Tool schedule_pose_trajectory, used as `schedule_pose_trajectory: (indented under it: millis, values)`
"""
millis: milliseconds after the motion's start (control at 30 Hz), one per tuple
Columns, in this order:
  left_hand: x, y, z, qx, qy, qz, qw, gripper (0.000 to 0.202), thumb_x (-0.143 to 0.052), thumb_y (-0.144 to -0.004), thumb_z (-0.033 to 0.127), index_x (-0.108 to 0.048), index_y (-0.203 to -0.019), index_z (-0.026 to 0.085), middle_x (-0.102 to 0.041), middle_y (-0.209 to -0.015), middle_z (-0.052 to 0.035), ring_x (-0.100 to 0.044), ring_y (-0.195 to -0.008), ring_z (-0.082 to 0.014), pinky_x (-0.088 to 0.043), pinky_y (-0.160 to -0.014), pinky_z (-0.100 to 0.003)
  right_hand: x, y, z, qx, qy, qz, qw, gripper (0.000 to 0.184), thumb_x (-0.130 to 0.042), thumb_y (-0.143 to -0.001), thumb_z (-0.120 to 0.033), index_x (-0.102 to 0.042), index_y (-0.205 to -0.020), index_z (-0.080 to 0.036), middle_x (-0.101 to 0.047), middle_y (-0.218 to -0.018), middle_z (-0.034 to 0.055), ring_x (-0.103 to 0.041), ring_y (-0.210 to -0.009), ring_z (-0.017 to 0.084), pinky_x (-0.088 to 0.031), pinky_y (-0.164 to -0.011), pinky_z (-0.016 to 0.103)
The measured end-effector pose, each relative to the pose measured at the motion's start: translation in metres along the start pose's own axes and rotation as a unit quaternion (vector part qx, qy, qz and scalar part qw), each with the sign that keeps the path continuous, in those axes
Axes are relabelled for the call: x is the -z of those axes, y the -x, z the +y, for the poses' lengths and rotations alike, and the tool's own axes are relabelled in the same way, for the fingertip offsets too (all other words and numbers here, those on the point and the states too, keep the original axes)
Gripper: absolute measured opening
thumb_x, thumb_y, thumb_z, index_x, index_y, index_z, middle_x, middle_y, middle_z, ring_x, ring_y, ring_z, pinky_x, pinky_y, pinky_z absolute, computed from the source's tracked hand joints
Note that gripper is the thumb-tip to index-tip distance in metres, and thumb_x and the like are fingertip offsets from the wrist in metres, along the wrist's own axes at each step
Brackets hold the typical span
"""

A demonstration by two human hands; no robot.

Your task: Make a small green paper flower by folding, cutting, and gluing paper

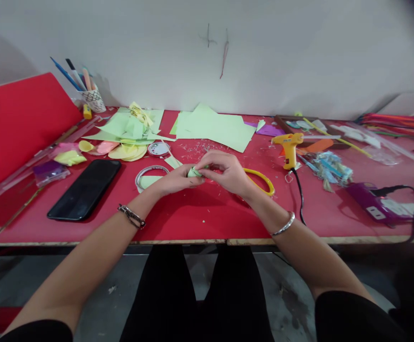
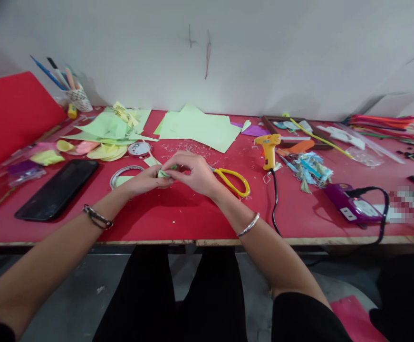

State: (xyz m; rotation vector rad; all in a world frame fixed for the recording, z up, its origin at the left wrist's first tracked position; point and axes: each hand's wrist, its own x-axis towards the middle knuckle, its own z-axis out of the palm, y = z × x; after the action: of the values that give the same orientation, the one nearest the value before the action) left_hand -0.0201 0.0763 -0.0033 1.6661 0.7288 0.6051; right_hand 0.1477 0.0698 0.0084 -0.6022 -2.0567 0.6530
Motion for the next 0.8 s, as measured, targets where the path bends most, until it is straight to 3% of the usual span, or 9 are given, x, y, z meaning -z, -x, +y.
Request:
schedule_pose_trajectory:
  millis: [167, 400, 800]
  values:
    - [0.0009, 0.0, -0.0006, -0.02, -0.031, 0.028, 0.999, 0.015, -0.055, -0.065, 0.025, -0.047, -0.071, 0.015, -0.038, -0.059, 0.0059, -0.033, -0.053, -0.0053, -0.028, -0.05, -0.018, 0.0002, 0.0008, -0.0003, 0.013, 0.02, -0.009, 1.0, 0.007, -0.054, -0.08, -0.022, -0.061, -0.08, -0.021, -0.056, -0.084, 0.0023, -0.054, -0.077, 0.012, -0.046, -0.065, 0.026]
    - [0.0018, 0.0008, -0.0001, -0.043, -0.038, 0.021, 0.998, 0.011, -0.054, -0.068, 0.022, -0.047, -0.073, 0.015, -0.038, -0.061, 0.0057, -0.033, -0.054, -0.0056, -0.03, -0.051, -0.018, 0.0, -0.0001, -0.0045, 0.033, 0.072, 0.005, 0.997, 0.004, -0.054, -0.078, -0.02, -0.058, -0.077, -0.021, -0.05, -0.083, 0.002, -0.051, -0.079, 0.013, -0.045, -0.066, 0.027]
    - [-0.0021, -0.0025, 0.0022, -0.079, -0.14, 0.06, 0.985, 0.026, -0.052, -0.067, 0.028, -0.049, -0.088, 0.012, -0.049, -0.072, 0.0013, -0.042, -0.063, -0.0092, -0.038, -0.059, -0.02, -0.0047, 0.0007, 0.0014, -0.048, -0.014, 0.027, 0.998, 0.006, -0.053, -0.077, -0.016, -0.048, -0.079, -0.02, -0.048, -0.084, 0.0006, -0.048, -0.073, 0.01, -0.045, -0.063, 0.024]
